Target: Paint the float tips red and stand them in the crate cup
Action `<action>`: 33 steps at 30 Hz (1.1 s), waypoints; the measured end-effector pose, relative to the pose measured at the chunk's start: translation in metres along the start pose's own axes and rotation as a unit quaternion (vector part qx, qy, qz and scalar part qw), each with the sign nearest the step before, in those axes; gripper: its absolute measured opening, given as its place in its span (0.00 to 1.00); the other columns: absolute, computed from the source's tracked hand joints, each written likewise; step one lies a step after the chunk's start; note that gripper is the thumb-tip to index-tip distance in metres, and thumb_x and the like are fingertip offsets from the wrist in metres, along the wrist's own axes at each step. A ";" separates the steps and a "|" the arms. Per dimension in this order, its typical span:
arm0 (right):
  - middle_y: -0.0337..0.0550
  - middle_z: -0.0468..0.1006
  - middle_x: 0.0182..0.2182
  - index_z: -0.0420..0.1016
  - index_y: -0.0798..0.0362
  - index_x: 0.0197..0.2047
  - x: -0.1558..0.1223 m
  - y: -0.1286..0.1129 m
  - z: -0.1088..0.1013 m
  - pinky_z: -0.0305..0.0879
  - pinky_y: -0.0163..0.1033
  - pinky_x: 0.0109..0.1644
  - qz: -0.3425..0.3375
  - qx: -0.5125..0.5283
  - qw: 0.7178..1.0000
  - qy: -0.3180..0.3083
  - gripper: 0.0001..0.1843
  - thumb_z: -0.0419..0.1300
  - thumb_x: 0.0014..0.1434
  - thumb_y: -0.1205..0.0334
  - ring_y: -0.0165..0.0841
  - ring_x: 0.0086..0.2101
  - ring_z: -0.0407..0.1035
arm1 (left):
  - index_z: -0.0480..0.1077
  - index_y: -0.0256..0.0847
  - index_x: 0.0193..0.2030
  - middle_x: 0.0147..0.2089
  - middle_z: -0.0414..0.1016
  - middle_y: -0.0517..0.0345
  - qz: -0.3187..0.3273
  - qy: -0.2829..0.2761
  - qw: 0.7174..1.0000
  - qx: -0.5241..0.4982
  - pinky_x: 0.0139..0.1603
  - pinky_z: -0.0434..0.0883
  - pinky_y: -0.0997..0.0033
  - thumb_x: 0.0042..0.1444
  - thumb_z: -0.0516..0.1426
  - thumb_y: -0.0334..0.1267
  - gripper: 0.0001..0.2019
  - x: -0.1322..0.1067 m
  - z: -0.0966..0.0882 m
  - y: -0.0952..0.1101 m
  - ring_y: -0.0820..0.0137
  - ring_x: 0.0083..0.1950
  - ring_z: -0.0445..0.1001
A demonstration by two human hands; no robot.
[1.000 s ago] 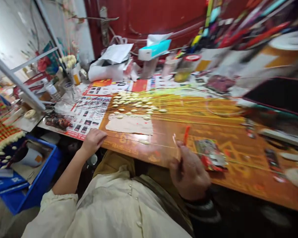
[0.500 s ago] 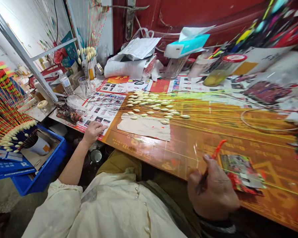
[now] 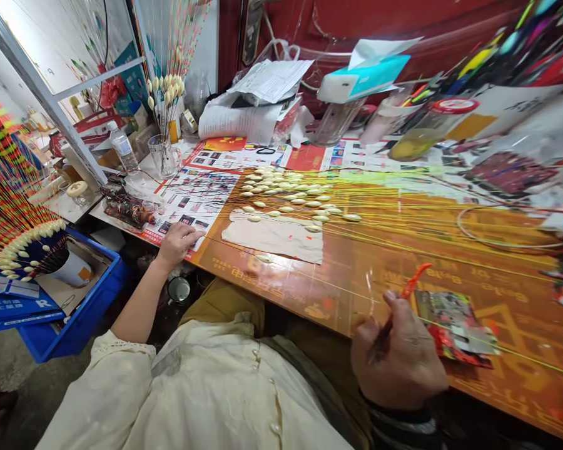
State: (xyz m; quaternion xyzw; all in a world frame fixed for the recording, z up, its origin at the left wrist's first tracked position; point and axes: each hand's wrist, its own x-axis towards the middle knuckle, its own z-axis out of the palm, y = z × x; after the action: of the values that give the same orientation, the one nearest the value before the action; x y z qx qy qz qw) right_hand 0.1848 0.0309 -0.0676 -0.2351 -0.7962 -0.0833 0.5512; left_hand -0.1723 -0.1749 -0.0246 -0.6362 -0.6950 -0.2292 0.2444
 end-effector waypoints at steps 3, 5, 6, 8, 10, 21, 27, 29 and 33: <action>0.55 0.81 0.47 0.61 0.54 0.69 0.000 0.001 0.001 0.79 0.44 0.44 -0.001 -0.008 1.000 0.001 0.35 0.59 0.58 0.66 0.46 0.44 0.79 | 0.75 0.46 0.55 0.42 0.76 0.52 -0.008 -0.015 1.000 -0.004 0.50 0.65 0.63 0.68 0.46 0.32 0.18 -0.001 0.001 -0.001 0.67 0.45 0.67; 0.54 0.81 0.47 0.61 0.53 0.69 -0.002 0.002 0.001 0.79 0.44 0.44 0.001 -0.013 1.000 -0.001 0.35 0.59 0.59 0.66 0.46 0.44 0.79 | 0.75 0.47 0.55 0.43 0.76 0.52 -0.014 -0.022 1.000 -0.007 0.51 0.65 0.63 0.69 0.46 0.32 0.18 -0.002 0.002 -0.001 0.67 0.46 0.67; 0.54 0.82 0.47 0.60 0.52 0.69 -0.004 0.003 0.001 0.79 0.44 0.44 0.002 -0.014 1.000 -0.003 0.35 0.59 0.59 0.65 0.45 0.44 0.79 | 0.75 0.46 0.55 0.43 0.76 0.52 -0.014 -0.023 1.000 -0.008 0.51 0.65 0.63 0.69 0.46 0.32 0.19 -0.002 0.002 -0.001 0.67 0.46 0.67; 0.54 0.81 0.47 0.59 0.51 0.69 -0.008 0.005 0.002 0.79 0.44 0.45 0.007 -0.014 1.000 -0.013 0.35 0.58 0.60 0.64 0.45 0.45 0.78 | 0.74 0.46 0.55 0.42 0.76 0.52 -0.013 -0.022 1.000 -0.007 0.50 0.65 0.63 0.69 0.46 0.32 0.19 -0.002 0.002 0.000 0.66 0.46 0.67; 0.55 0.81 0.48 0.57 0.50 0.70 -0.012 0.007 0.003 0.79 0.45 0.48 0.015 -0.011 0.999 -0.027 0.35 0.57 0.61 0.63 0.45 0.47 0.78 | 0.74 0.46 0.55 0.42 0.76 0.52 -0.010 -0.017 1.000 -0.003 0.49 0.66 0.63 0.68 0.46 0.32 0.19 -0.001 0.001 0.000 0.66 0.45 0.68; 0.53 0.76 0.55 0.53 0.51 0.72 0.005 -0.011 -0.005 0.73 0.46 0.58 0.062 0.020 0.995 -0.072 0.32 0.53 0.65 0.67 0.40 0.55 0.73 | 0.71 0.46 0.60 0.46 0.77 0.50 0.016 0.003 1.000 -0.011 0.52 0.68 0.60 0.65 0.51 0.31 0.19 0.009 -0.027 -0.009 0.62 0.49 0.72; 0.52 0.71 0.61 0.48 0.50 0.73 0.014 -0.002 0.006 0.70 0.47 0.62 0.093 0.071 0.990 -0.073 0.35 0.52 0.65 0.68 0.38 0.60 0.68 | 0.65 0.46 0.66 0.52 0.78 0.49 0.108 -0.002 0.994 0.022 0.58 0.66 0.57 0.62 0.58 0.35 0.25 0.056 0.007 0.046 0.59 0.52 0.73; 0.51 0.69 0.63 0.47 0.48 0.74 0.015 -0.001 0.006 0.69 0.48 0.63 0.105 0.087 0.988 -0.074 0.36 0.52 0.66 0.68 0.39 0.62 0.66 | 0.65 0.46 0.65 0.51 0.78 0.49 0.146 0.002 0.989 0.008 0.57 0.67 0.58 0.62 0.58 0.36 0.24 0.076 0.023 0.085 0.59 0.51 0.74; 0.49 0.67 0.65 0.45 0.46 0.74 0.018 0.000 0.006 0.68 0.49 0.64 0.132 0.114 0.981 -0.089 0.36 0.51 0.67 0.67 0.39 0.63 0.65 | 0.68 0.42 0.62 0.50 0.79 0.46 0.187 -0.029 0.981 -0.045 0.50 0.69 0.60 0.65 0.54 0.36 0.19 0.111 0.059 0.150 0.61 0.48 0.76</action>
State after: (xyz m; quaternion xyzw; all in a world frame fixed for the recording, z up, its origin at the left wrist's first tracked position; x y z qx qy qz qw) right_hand 0.1748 0.0382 -0.0532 -0.2801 -0.8083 0.1028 0.5076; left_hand -0.0336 -0.0392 0.0003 -0.7717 -0.5594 -0.1919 0.2339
